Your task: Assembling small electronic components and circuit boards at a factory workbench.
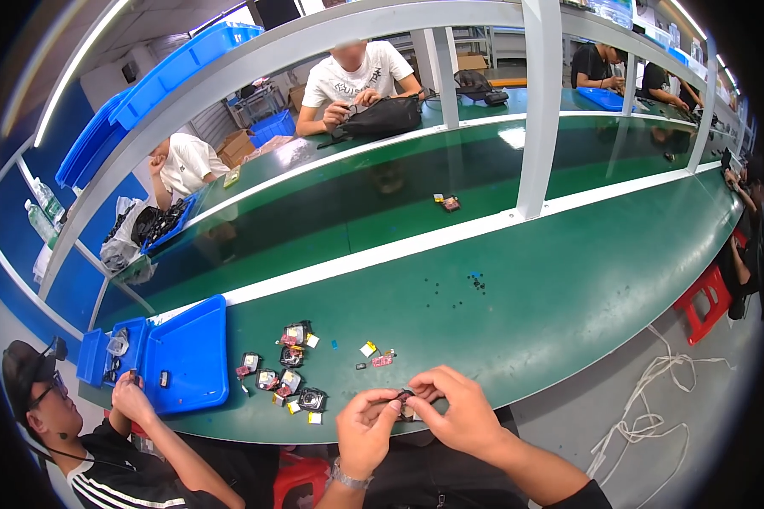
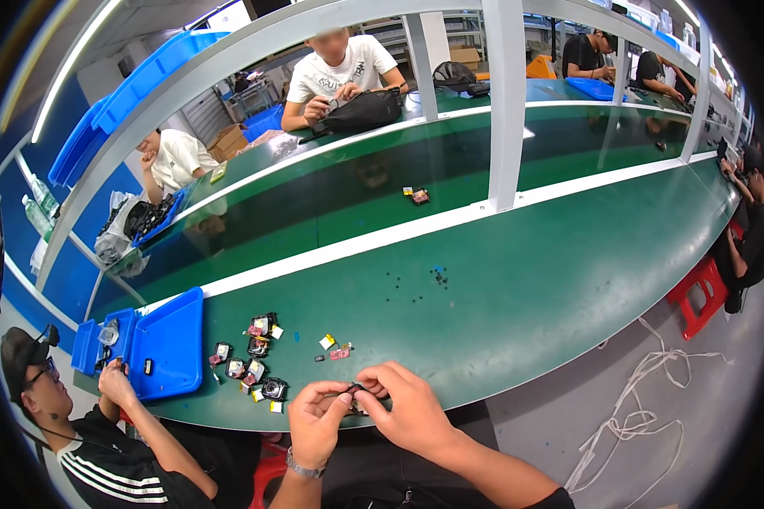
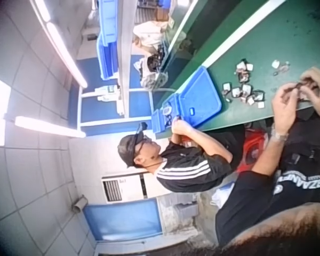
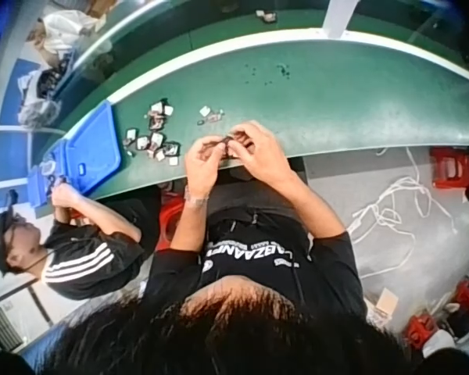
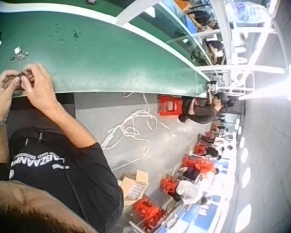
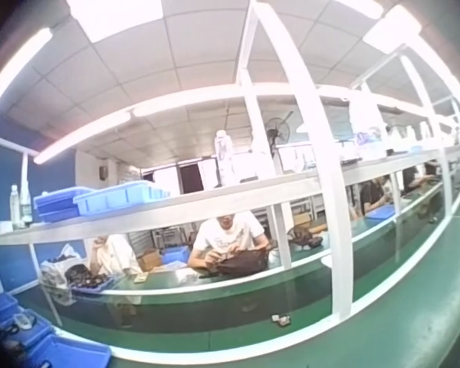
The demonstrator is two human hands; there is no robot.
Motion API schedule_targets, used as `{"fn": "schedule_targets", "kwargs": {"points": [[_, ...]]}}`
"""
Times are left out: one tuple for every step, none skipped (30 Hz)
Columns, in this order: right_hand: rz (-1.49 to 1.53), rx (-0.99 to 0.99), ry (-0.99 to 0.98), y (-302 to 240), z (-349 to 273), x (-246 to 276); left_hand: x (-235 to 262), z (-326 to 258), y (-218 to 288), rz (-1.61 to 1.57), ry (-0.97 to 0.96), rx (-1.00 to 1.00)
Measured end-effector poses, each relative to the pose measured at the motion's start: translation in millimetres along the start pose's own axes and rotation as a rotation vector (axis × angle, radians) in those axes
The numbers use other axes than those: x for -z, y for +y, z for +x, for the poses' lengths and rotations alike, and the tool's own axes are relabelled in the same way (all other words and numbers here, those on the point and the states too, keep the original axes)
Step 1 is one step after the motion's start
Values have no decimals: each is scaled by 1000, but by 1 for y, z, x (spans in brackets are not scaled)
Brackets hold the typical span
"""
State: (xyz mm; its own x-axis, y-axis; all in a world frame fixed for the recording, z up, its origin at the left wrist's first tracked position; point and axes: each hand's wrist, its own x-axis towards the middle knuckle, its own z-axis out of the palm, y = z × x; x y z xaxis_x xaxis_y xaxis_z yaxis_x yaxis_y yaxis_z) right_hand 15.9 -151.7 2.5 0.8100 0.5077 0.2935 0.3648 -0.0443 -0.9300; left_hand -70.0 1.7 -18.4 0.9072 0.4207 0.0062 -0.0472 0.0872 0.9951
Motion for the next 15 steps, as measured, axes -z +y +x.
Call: {"fn": "schedule_targets", "kwargs": {"points": [[1,-3,-9,-3,-2,2,2,1,1,-37,-12,26],[2,-6,-19,-6,-3,3,3,3,2,-35,-11,27],[5,-10,-16,-9,-6,2,5,3,4,-70,-22,49],[-38,-35,-9,-11,-8,1,6,4,4,-104,-33,72],[-81,-60,-3,-12,-11,-1,8,4,5,-116,-56,93],[-78,-62,0,-11,-12,-2,9,5,6,-112,-58,95],[-101,-38,8,-8,-13,-3,9,6,7,-126,-55,101],[-124,-15,17,-7,-13,-4,9,6,9,-140,-53,107],[-122,-17,19,-7,-13,-3,9,6,10,-138,-54,108],[-175,27,31,-9,-13,-3,9,6,12,-171,-58,128],[-229,71,44,-9,-13,-3,10,6,12,-204,-62,147],[-227,70,45,-9,-13,-4,11,6,13,-202,-62,148],[-287,156,87,-8,-12,-5,12,6,13,-201,-68,156],[-347,242,129,-8,-12,-5,12,6,13,-200,-74,163],[-347,241,129,-8,-12,-5,13,7,13,-199,-73,164]]}}
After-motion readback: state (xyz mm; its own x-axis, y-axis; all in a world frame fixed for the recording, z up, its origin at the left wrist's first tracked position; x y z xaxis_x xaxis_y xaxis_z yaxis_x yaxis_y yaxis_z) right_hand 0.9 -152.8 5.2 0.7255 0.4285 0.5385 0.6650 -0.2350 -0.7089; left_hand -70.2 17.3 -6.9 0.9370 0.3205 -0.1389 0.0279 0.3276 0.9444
